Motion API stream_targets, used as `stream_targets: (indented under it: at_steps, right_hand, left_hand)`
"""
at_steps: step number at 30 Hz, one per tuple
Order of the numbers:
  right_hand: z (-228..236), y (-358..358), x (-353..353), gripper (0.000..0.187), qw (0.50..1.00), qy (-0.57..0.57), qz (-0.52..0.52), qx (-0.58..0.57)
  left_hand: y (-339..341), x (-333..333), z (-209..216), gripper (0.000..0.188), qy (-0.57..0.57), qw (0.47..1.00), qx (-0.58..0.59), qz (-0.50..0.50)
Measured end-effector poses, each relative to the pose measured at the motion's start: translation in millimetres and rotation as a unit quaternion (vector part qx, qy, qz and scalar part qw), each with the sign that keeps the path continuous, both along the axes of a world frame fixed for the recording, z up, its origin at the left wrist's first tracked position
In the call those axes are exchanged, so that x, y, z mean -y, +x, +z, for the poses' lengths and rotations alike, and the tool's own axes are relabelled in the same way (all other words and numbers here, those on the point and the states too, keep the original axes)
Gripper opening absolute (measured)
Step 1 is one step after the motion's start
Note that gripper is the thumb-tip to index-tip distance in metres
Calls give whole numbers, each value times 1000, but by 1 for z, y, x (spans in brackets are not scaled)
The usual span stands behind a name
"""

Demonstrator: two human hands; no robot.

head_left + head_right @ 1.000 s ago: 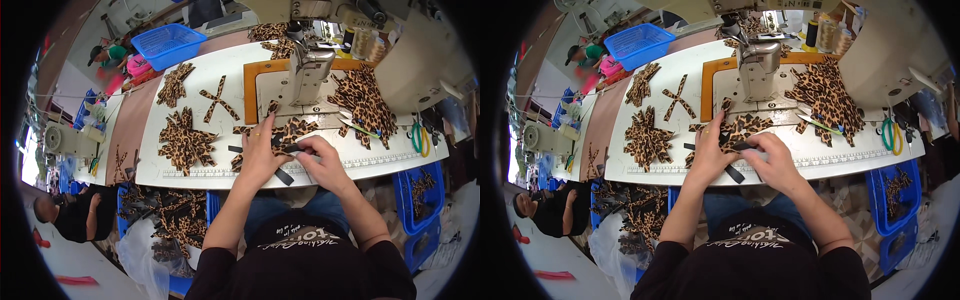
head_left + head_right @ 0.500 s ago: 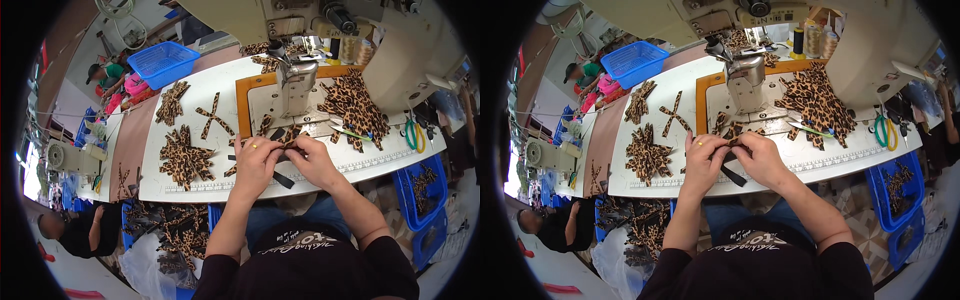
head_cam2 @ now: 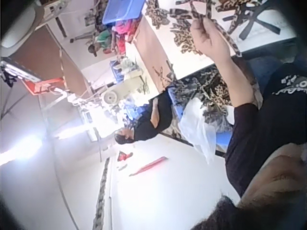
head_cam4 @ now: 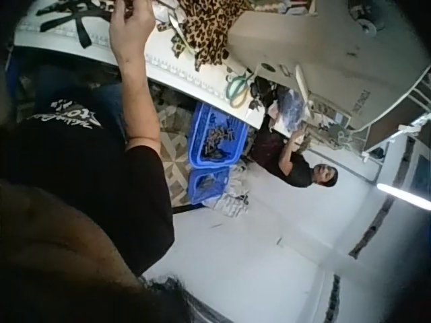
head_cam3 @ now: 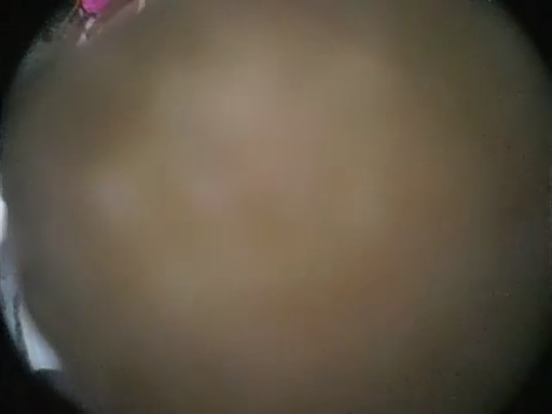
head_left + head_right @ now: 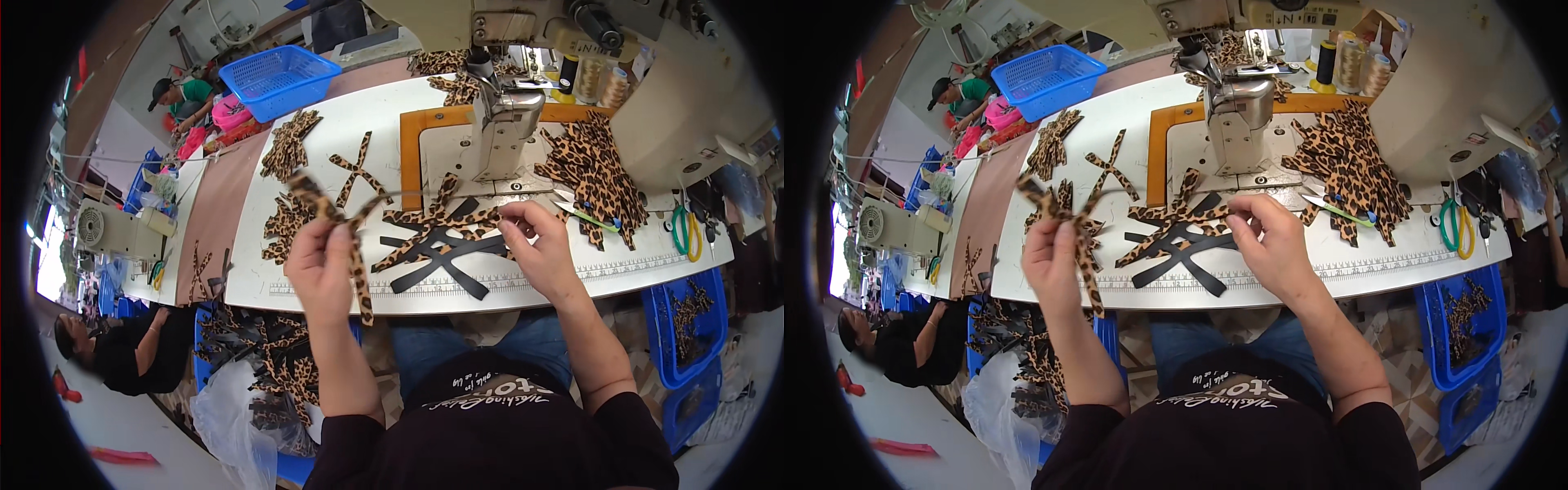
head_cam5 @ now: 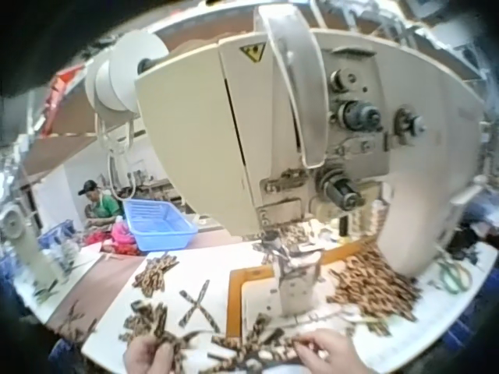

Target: The person picks up patterned fabric straps and backing straps from the table, aligns them together by hand, and organizes them into stacks on the workbench.

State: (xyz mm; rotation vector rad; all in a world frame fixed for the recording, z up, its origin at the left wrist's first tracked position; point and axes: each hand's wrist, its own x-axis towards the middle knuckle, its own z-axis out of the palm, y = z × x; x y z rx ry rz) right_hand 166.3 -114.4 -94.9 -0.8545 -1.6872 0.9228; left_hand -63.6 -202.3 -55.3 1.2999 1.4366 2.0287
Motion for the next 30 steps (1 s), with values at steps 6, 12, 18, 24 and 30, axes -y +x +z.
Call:
stream_targets:
  at_steps: [6, 12, 18, 24, 30]
  right_hand:
    - [-16, -27, -10, 17, 967, 140, 6, 211]
    - [-19, -44, -30, 16, 898, 212, 9, 386]
    - [-23, -47, -36, 15, 917, 206, 69, 334]
    - [-33, -47, -24, 19, 920, 310, 44, 234]
    - [-25, -40, -11, 23, 938, 318, -31, 131]
  left_hand:
    - [-15, 28, -14, 9, 25, 998, 45, 36]
    - [-18, 36, -21, 9, -28, 998, 59, -12]
    - [-3, -26, -36, 15, -210, 955, -182, -106]
    - [14, -50, -52, 12, -232, 874, -423, -59]
    - [5, -24, -34, 11, -92, 919, -383, -5]
